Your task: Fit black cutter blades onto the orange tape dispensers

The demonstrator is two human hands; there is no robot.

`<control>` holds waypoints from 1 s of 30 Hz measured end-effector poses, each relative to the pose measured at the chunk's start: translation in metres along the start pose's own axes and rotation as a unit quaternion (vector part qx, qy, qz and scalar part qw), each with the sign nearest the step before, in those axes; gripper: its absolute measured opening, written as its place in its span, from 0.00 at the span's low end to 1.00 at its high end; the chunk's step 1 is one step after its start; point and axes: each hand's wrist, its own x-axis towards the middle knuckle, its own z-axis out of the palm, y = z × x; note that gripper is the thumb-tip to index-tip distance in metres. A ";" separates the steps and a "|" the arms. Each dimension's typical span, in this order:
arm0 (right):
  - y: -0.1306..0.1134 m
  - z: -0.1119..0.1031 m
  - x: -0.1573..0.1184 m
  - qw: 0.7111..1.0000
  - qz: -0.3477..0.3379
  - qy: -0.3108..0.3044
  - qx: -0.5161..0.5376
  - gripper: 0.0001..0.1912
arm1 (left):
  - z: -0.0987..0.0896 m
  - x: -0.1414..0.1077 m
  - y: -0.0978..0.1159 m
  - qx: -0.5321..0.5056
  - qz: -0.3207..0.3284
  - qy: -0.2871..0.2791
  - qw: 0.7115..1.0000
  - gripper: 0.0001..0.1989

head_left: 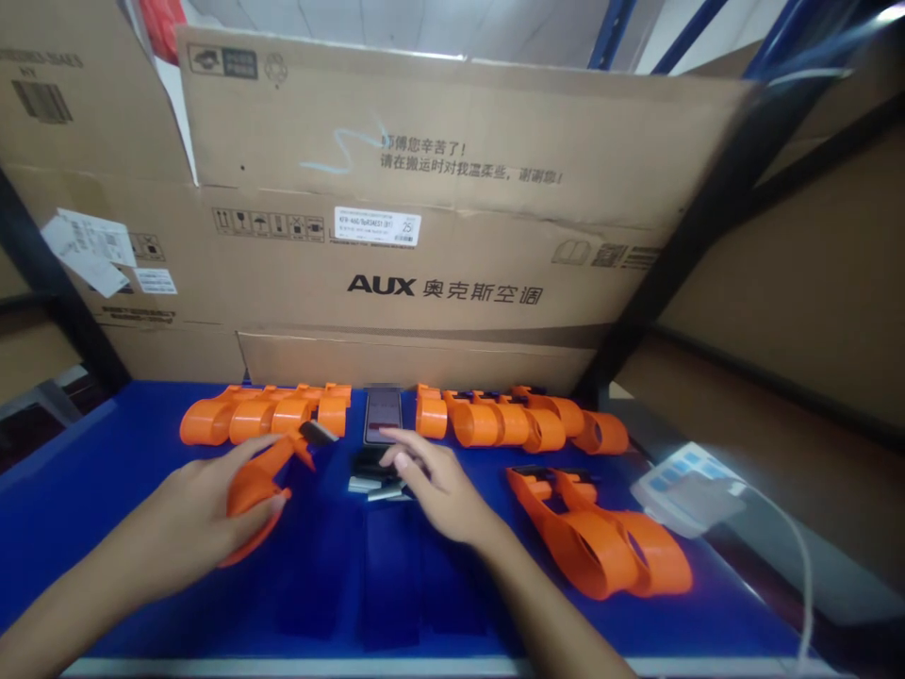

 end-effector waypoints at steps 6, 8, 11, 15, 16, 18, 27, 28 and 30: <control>0.008 0.018 0.000 0.991 0.029 0.056 0.119 0.32 | 0.048 0.046 0.070 0.037 0.102 0.005 0.994 0.34; 0.011 0.017 0.002 0.979 0.051 0.119 0.156 0.30 | 0.066 0.055 0.086 -0.001 0.126 0.010 0.992 0.34; 0.013 0.012 0.006 0.965 0.076 0.187 0.169 0.24 | 0.089 0.061 0.098 -0.077 0.134 0.029 0.988 0.35; 0.017 0.008 0.009 0.961 0.094 0.193 0.175 0.21 | 0.108 0.068 0.093 -0.233 0.125 -0.016 0.964 0.28; 0.018 0.008 0.008 0.960 0.101 0.194 0.177 0.21 | 0.112 0.071 0.089 -0.280 0.108 -0.033 0.953 0.26; 0.019 0.009 0.008 0.959 0.112 0.193 0.173 0.21 | 0.119 0.078 0.077 -0.374 0.060 -0.064 0.923 0.25; 0.007 0.014 0.010 0.983 0.077 0.111 0.124 0.18 | 0.139 0.078 0.057 -0.500 0.003 -0.045 0.865 0.22; 0.007 0.016 0.009 0.983 0.088 0.111 0.120 0.18 | 0.138 0.076 0.060 -0.501 0.011 -0.045 0.864 0.22; 0.009 0.021 0.008 0.978 0.116 0.117 0.127 0.18 | 0.135 0.074 0.064 -0.495 0.015 -0.046 0.868 0.22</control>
